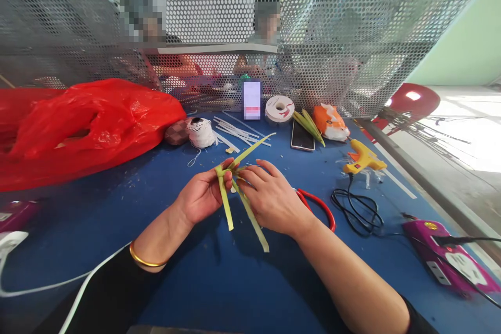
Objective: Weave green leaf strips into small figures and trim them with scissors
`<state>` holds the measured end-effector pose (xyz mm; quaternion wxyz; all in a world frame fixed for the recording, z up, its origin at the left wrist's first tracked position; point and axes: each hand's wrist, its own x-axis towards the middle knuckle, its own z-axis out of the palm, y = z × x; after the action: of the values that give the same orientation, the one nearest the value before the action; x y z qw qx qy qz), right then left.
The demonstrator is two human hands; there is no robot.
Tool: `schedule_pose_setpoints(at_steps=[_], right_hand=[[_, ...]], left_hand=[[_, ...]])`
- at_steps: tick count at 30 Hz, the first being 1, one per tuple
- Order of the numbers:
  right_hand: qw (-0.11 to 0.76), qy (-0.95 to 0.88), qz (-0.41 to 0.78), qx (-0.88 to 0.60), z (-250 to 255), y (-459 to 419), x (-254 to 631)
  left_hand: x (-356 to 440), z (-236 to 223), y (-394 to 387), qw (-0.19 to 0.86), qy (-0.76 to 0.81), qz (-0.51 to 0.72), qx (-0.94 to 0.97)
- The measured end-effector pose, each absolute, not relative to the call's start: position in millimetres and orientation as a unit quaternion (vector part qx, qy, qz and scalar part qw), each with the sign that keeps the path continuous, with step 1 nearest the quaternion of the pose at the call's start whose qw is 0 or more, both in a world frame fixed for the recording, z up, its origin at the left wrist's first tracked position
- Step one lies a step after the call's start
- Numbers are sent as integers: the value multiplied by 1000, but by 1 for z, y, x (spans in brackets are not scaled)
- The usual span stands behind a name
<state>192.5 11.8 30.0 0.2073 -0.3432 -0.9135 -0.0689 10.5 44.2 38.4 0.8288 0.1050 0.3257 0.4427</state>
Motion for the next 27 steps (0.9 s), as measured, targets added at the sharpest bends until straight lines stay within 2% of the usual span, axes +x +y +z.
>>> schedule_pose_setpoints(at_steps=[7, 9, 12, 17, 22, 27], right_hand=[[218, -905, 18, -365, 39, 6, 189], [239, -896, -5, -375, 35, 8, 189], [281, -874, -122, -377, 27, 12, 189], [280, -881, -257, -281, 23, 12, 189], [340, -872, -272, -225, 24, 10, 189], [386, -863, -201, -257, 25, 10, 189]], left_hand=[[10, 38, 45, 817, 346, 450, 102], [11, 37, 45, 819, 341, 448, 108], [12, 36, 45, 824, 342, 434, 122], [13, 35, 43, 843, 342, 396, 126], [13, 37, 42, 857, 346, 366, 110], [15, 37, 39, 844, 344, 358, 204]])
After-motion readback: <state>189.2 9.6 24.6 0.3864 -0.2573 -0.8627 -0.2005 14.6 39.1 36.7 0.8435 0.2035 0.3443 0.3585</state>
